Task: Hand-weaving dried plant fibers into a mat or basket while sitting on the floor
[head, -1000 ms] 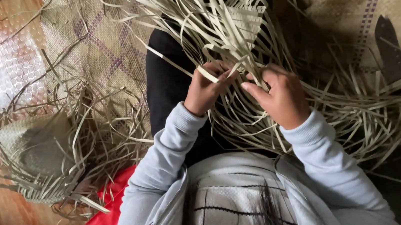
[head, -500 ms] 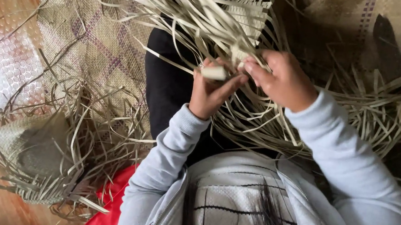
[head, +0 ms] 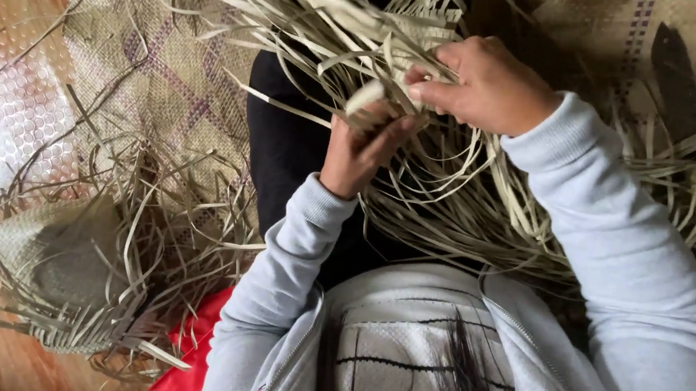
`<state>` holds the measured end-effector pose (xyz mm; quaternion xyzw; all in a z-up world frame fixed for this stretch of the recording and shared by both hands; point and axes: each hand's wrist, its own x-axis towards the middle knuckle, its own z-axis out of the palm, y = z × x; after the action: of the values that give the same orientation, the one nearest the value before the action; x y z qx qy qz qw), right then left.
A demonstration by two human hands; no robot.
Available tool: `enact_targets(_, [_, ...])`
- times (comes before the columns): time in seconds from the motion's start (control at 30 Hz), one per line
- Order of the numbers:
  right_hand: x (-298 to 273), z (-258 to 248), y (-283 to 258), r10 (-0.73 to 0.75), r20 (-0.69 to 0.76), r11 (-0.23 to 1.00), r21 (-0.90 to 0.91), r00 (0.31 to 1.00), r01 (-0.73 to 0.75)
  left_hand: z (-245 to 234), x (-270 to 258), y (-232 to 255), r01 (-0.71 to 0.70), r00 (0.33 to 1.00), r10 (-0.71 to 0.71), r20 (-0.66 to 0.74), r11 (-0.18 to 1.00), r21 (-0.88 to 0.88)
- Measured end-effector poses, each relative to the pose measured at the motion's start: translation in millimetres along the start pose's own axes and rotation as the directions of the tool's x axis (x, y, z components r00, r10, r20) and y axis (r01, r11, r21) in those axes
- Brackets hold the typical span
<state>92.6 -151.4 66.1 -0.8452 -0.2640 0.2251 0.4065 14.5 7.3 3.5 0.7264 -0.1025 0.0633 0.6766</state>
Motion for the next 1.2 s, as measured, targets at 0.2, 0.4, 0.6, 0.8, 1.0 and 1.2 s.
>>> enact_targets(0.2, [3.0, 3.3, -0.1, -0.117, -0.057, 0.967, 0.223, 0.992, 0.127, -2.6, -1.3, 10.6, 0.231, 0.973, -0.224, 0.056, 0.936, -0.264])
enact_targets(0.4, [6.9, 10.5, 5.7, -0.281, -0.171, 0.915, 0.248, 0.944, 0.317, -3.3, -4.3, 0.7, 0.357, 0.933, -0.351, 0.079, 0.872, -0.334])
enact_targets(0.6, [14.1, 27.6, 15.4, -0.369, -0.311, 0.897, 0.125, 0.876, 0.423, -9.9, 0.6, 0.1, 0.350, 0.933, -0.315, 0.174, 0.906, -0.239])
enact_targets(0.8, [-4.6, 17.8, 2.5, -0.196, -0.297, 0.883, 0.361, 0.935, 0.300, -13.8, 6.9, 4.0, 0.453, 0.890, -0.388, 0.239, 0.813, -0.366])
enact_targets(1.0, [-39.3, 41.6, 6.6, -0.162, -0.341, 0.867, 0.400, 0.926, 0.298, -8.1, 9.8, 0.3, 0.229, 0.972, -0.202, 0.124, 0.933, -0.278])
enact_targets(1.2, [-60.8, 88.8, 33.5, -0.236, -0.412, 0.884, 0.286, 0.880, 0.370, -13.5, 29.6, 27.3, -0.050, 0.977, -0.004, 0.211, 0.967, 0.251])
